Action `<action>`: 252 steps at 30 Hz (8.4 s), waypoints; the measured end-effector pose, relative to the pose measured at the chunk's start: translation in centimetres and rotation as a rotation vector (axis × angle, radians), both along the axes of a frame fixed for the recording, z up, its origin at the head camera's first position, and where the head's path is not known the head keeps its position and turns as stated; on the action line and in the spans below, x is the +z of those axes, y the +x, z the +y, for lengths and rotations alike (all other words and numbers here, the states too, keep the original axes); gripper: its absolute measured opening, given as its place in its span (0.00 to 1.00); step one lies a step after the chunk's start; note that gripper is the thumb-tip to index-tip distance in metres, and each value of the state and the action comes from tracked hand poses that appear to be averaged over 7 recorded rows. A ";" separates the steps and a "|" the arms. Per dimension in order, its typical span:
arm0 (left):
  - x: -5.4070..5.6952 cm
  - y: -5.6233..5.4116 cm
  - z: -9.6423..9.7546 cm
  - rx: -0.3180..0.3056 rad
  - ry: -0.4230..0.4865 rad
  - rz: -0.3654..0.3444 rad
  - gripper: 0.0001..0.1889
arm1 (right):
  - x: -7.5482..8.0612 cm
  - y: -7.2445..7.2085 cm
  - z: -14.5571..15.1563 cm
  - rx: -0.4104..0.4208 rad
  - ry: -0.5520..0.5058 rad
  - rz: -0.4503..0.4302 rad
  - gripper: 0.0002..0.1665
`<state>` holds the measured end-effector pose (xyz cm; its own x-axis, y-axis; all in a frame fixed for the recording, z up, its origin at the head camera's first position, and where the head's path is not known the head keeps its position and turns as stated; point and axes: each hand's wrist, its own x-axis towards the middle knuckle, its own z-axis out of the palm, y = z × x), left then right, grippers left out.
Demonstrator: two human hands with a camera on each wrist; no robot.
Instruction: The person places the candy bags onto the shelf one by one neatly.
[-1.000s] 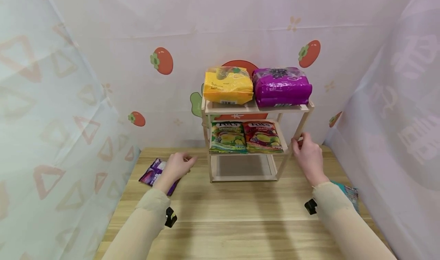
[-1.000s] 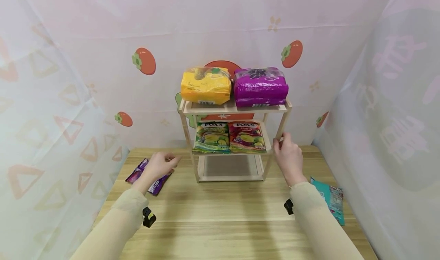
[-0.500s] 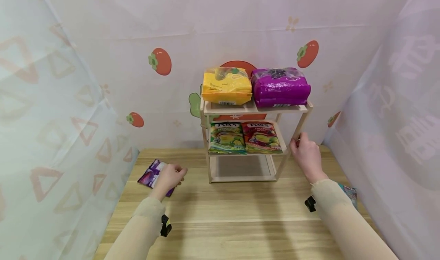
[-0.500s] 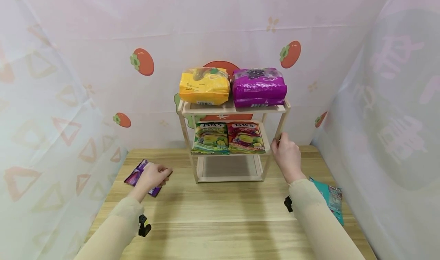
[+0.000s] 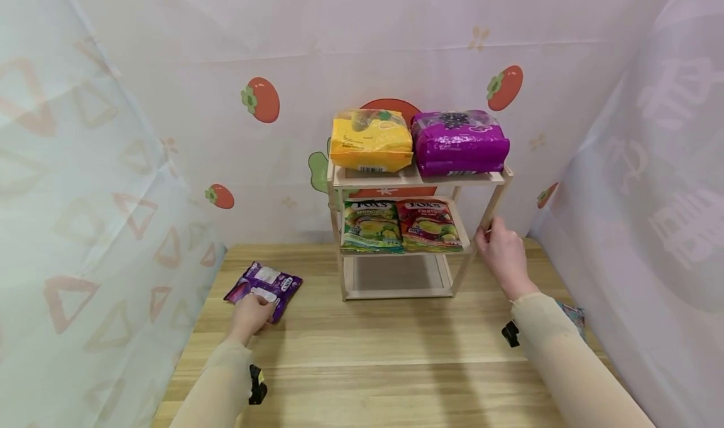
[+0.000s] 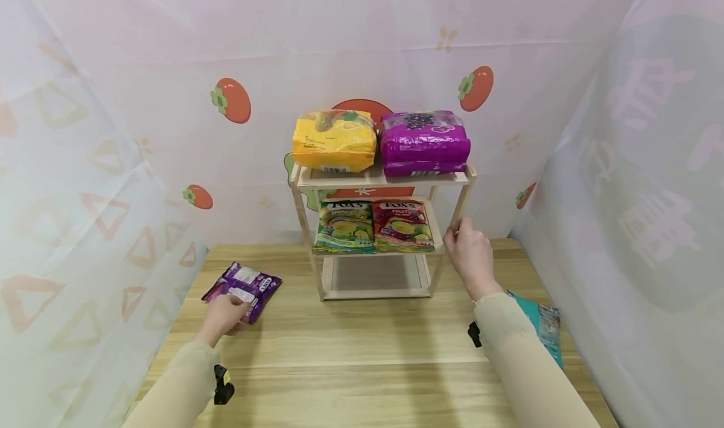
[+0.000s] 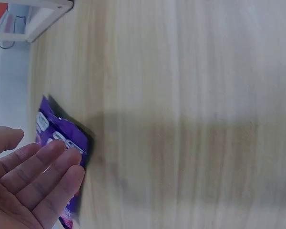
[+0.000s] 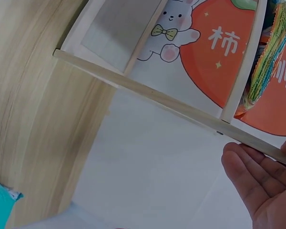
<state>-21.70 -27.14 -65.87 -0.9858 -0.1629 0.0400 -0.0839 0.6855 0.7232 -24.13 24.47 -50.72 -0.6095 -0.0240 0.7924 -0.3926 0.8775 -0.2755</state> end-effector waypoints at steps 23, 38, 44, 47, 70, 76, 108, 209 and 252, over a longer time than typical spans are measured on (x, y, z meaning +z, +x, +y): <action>-4.4 0.7 -0.4 -0.108 -0.727 0.398 0.26 | 0.0 -0.1 0.0 0.002 -0.009 -0.022 0.04; -4.7 0.5 -0.3 -0.136 -0.718 0.197 0.32 | -0.1 -0.2 0.1 0.010 -0.003 -0.011 0.06; -4.3 0.4 0.2 -0.160 -0.678 0.094 0.29 | -0.1 -0.3 0.2 0.007 0.002 -0.015 0.06; -4.2 0.1 0.4 -0.175 -0.685 0.109 0.28 | 0.0 -0.3 0.2 0.014 0.006 -0.004 0.06; -6.7 0.2 1.8 -0.296 -1.046 0.495 0.14 | 0.0 -0.3 0.3 0.007 0.006 -0.014 0.07; -7.8 0.5 1.8 -0.312 -1.111 0.588 0.11 | 0.1 -0.3 0.3 0.002 0.011 -0.019 0.07; -2.4 2.3 8.0 -0.580 -1.016 0.748 0.09 | -0.1 -0.3 0.1 -0.018 0.011 -0.009 0.09; -4.5 4.6 3.9 -0.194 -0.005 -0.124 0.10 | -0.5 -0.4 0.2 -0.005 0.005 0.002 0.08; -5.5 5.9 6.1 -0.333 0.361 -0.130 0.14 | -0.7 -0.6 0.3 0.003 -0.007 0.026 0.07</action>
